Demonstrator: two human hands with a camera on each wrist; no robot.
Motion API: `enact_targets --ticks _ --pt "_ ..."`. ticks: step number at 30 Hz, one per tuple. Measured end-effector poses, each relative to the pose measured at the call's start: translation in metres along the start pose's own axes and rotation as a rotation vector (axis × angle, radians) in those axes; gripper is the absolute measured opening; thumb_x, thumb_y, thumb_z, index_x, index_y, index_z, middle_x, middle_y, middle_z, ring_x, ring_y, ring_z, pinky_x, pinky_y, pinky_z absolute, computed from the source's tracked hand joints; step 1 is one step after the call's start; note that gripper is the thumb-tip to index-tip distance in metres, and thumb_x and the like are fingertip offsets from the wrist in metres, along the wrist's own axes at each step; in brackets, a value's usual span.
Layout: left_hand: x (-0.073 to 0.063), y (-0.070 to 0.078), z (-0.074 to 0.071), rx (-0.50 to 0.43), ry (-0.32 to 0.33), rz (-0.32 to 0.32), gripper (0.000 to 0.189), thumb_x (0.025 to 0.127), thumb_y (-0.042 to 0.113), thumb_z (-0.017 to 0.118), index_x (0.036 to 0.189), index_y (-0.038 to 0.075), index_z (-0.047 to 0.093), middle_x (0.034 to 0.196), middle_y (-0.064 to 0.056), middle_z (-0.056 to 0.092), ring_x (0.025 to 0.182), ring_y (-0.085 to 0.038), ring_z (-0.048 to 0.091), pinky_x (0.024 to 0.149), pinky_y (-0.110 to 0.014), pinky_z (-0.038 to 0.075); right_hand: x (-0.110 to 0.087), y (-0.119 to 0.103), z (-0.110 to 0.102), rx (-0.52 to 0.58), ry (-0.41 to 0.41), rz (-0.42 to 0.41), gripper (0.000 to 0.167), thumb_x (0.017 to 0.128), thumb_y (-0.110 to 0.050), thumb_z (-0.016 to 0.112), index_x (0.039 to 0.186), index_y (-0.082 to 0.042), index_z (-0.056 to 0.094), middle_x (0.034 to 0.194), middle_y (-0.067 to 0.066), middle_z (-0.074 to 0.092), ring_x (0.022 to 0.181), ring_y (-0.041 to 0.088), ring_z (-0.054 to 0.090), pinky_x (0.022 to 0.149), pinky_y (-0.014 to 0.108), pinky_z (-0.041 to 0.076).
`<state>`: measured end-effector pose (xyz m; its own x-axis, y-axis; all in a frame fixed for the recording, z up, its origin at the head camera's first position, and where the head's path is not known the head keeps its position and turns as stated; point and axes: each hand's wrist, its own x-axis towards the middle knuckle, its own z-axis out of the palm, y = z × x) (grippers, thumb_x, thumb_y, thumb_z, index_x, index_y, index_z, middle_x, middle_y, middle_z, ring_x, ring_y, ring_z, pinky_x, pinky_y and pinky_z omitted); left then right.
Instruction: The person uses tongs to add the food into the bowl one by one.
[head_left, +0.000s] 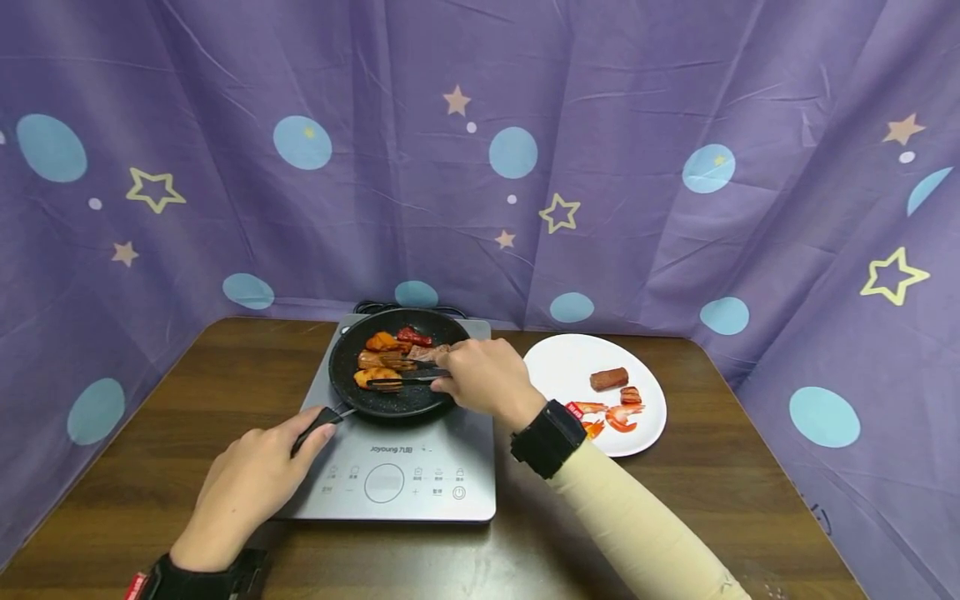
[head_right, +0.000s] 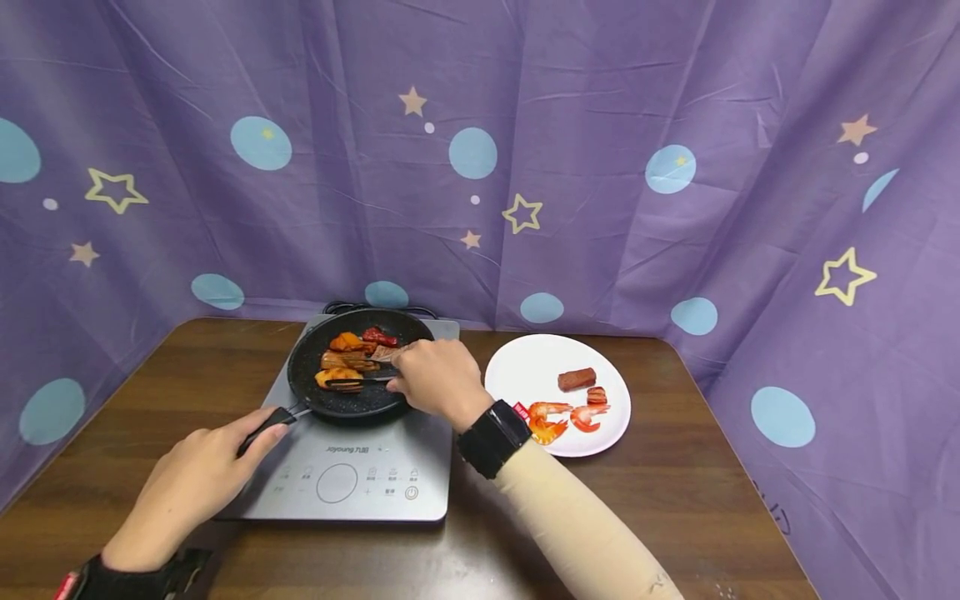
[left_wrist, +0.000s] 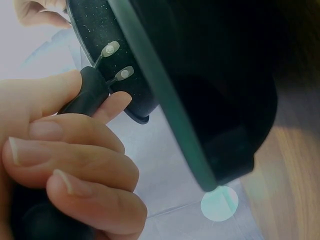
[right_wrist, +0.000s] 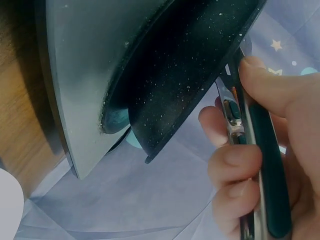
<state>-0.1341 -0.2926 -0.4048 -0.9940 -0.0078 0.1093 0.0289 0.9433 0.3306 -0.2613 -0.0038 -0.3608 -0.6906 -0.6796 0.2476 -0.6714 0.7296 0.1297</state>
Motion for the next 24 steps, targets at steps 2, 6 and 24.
enact_targets --ticks 2,6,24 --pt "0.0000 -0.0001 0.0002 0.001 0.004 0.003 0.062 0.110 0.058 0.050 0.148 0.012 0.064 0.121 -0.031 0.072 0.090 -0.050 0.073 0.050 -0.050 0.048 0.0005 -0.0016 0.0005 -0.015 0.005 -0.010 0.029 0.102 -0.053 0.069 0.111 -0.027 0.080 0.100 -0.010 0.076 0.078 0.020 0.073 0.060 0.041 0.057" --pt "-0.0002 -0.0003 0.0005 -0.003 0.008 0.010 0.062 0.110 0.058 0.050 0.148 0.012 0.064 0.119 -0.032 0.072 0.086 -0.049 0.073 0.049 -0.048 0.047 0.0010 -0.0033 0.0020 -0.036 0.011 -0.012 0.028 0.102 -0.052 0.068 0.111 -0.028 0.080 0.103 -0.011 0.076 0.075 0.021 0.072 0.058 0.041 0.056" --pt "0.0004 0.0001 0.0005 -0.004 0.000 -0.001 0.063 0.110 0.058 0.050 0.149 0.010 0.063 0.123 -0.033 0.071 0.088 -0.050 0.073 0.049 -0.048 0.048 0.0047 -0.0067 0.0083 -0.032 0.084 -0.025 0.023 0.100 -0.049 0.073 0.108 -0.030 0.082 0.103 -0.011 0.077 0.074 0.018 0.072 0.060 0.040 0.056"
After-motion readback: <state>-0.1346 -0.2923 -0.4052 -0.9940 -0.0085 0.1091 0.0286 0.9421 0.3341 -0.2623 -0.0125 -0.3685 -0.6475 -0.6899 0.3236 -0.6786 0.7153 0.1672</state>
